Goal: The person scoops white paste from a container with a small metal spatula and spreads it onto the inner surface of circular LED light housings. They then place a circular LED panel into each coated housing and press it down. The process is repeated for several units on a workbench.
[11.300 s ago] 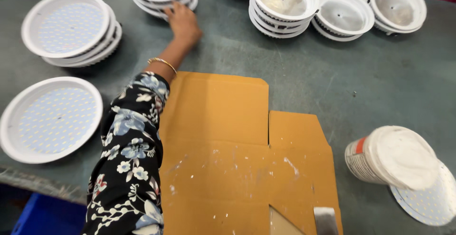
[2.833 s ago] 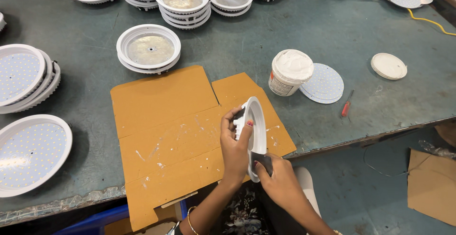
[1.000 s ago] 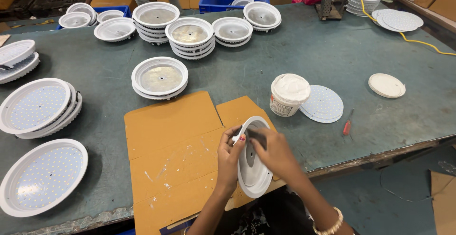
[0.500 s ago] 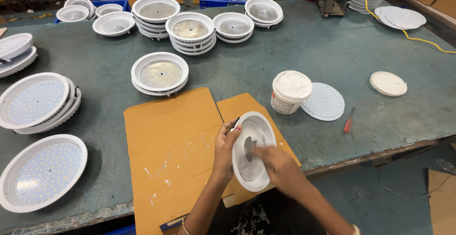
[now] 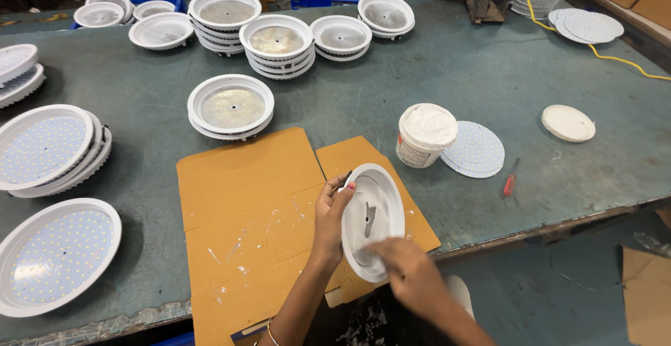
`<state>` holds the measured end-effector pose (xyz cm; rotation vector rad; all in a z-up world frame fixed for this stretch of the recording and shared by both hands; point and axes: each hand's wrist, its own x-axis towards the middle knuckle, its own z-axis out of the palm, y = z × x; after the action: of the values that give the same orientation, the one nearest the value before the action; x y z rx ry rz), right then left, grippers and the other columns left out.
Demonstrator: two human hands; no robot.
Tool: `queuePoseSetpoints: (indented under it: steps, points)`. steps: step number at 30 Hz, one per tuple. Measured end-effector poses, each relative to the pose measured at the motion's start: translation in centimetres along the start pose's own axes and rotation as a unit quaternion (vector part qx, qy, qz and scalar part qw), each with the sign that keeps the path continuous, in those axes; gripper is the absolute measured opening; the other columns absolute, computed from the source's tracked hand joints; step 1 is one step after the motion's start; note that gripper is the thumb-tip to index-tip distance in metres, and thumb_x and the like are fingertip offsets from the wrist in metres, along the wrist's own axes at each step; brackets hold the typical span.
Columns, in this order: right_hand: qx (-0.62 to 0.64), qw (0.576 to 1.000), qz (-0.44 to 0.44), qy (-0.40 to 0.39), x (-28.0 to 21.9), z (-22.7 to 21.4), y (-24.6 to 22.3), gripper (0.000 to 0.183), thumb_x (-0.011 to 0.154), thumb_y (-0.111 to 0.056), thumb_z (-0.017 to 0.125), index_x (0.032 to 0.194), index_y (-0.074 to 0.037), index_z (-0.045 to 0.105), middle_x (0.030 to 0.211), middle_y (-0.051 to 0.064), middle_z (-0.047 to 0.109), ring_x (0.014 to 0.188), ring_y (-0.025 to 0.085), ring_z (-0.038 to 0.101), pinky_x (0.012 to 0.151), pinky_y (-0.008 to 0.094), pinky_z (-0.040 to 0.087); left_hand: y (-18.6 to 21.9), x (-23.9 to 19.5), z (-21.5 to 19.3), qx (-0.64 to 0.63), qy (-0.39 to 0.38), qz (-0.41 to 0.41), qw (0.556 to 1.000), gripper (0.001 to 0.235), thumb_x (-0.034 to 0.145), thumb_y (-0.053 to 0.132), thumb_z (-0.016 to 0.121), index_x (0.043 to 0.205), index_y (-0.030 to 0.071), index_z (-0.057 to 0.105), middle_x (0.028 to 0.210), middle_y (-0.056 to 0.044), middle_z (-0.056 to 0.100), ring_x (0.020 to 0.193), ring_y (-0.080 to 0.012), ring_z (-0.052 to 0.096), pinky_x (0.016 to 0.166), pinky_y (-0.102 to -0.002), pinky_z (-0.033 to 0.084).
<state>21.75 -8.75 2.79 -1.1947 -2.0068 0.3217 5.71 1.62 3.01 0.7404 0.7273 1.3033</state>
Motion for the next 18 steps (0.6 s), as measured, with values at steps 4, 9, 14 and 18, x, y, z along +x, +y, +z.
queuePoseSetpoints:
  steps: [4,9,14,18]
  points:
    - [0.015,0.993,0.099,0.065,4.4,-0.6,3.9,0.034,0.084,0.004,0.063,0.114,-0.006,0.075,0.113,0.014,0.075,0.105,0.032,0.072,0.092,0.039,0.055,0.3,-0.5,0.2,-0.004,0.001,-0.007,1.000,0.043,0.093,0.020,0.065,0.130,0.000,0.055,0.106,-0.009,0.066,0.088,-0.0114,0.066,0.076,-0.027,0.057]
    - [0.005,0.995,0.073,0.073,4.9,0.7,3.2,0.035,0.081,0.004,0.064,0.112,-0.007,0.076,0.111,0.014,0.076,0.104,0.031,0.072,0.092,0.040,0.055,0.6,-0.5,0.2,0.002,0.005,0.007,1.000,0.043,0.093,0.019,0.065,0.131,-0.001,0.056,0.105,-0.010,0.067,0.087,-0.0111,0.066,0.075,-0.027,0.055]
    - [-0.005,0.993,0.113,0.017,0.1,1.2,-0.7,0.041,0.075,0.003,0.067,0.113,-0.009,0.076,0.108,0.011,0.076,0.101,0.030,0.072,0.086,0.040,0.056,0.1,-0.5,0.1,-0.003,0.027,-0.008,1.000,0.042,0.094,0.018,0.064,0.130,-0.001,0.055,0.102,-0.010,0.067,0.088,-0.0119,0.066,0.076,-0.028,0.056]
    - [0.023,0.984,0.175,0.018,0.8,-0.1,0.8,0.038,0.076,0.002,0.068,0.112,-0.008,0.075,0.106,0.013,0.075,0.097,0.029,0.073,0.082,0.038,0.058,0.1,-0.9,-0.1,-0.007,0.013,0.008,1.000,0.043,0.093,0.017,0.064,0.131,-0.001,0.055,0.103,-0.010,0.067,0.090,-0.0113,0.066,0.079,-0.027,0.055]
